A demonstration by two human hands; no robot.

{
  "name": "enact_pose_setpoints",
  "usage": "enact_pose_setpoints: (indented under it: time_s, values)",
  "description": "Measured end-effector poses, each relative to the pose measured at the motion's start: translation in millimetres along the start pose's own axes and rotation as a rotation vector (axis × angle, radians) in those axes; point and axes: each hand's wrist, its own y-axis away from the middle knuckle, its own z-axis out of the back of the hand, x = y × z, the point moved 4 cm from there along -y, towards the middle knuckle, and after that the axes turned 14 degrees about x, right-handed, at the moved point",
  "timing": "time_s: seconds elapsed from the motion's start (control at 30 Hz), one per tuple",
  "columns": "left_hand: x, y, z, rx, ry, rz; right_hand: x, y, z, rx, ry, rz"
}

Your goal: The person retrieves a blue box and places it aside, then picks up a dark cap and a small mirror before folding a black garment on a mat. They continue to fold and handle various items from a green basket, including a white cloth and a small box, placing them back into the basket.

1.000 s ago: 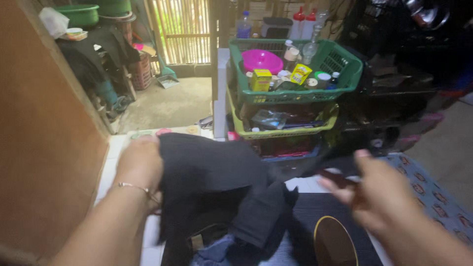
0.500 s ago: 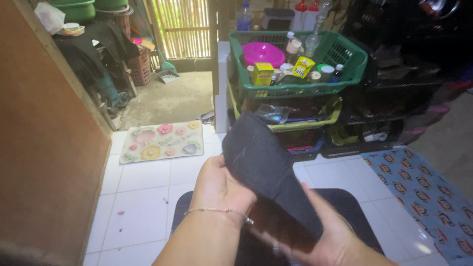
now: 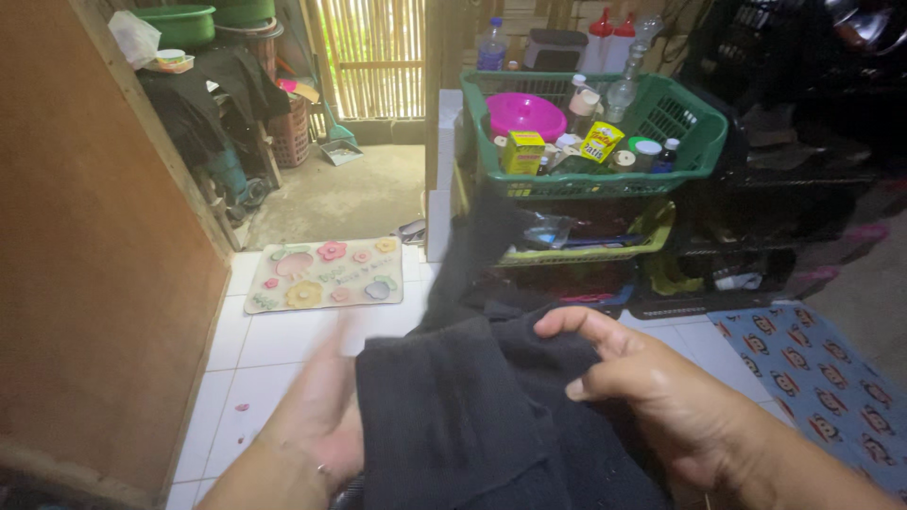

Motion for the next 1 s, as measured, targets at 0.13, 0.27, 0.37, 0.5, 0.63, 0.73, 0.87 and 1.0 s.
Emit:
enact_pose_setpoints:
  time_s: [0.13, 0.27, 0.37, 0.5, 0.63, 0.73, 0.87, 1.0]
  values:
    - [0.9, -19.5, 2.6, -0.097, -0.222, -0.186, -5.4, -4.7, 13.8, -0.124, 0.042, -0.113]
    - [9.2, -21.0, -3.2, 0.102, -0.226, -0.181, -0.2, -6.0, 15.0, -0.094, -0.190, -0.092]
    - [13.9, -11.5, -18.4, 0.124, -0.322, -0.163, 11.8, -1.6, 11.9, -0.296, -0.139, -0.185]
    - [24.5, -12.6, -20.8, 0.103, -0.299, -0.119, 18.4, -6.8, 11.6, -0.384, -0.004, -0.033]
    - [20.7, -29.3, 17.7, -0.042, -0.195, -0.161, 16.1, -12.7, 12.6, -0.436, -0.039, 0.204]
    - [6.3, -21.7, 47.9, -0.482, -0.348, -0.348, 27.9, -7.1, 12.6, -0.482, -0.059, 0.238]
    - [-11.7, -21.4, 13.7, -0.574, -0.882, -0.570, 40.0, -4.3, 11.4, -0.543, 0.186, 0.227]
    - [9.2, -35.7, -46.6, -0.338, -1.338, -0.389, 31.2, -17.6, 6.0, -0.405, 0.228, 0.304]
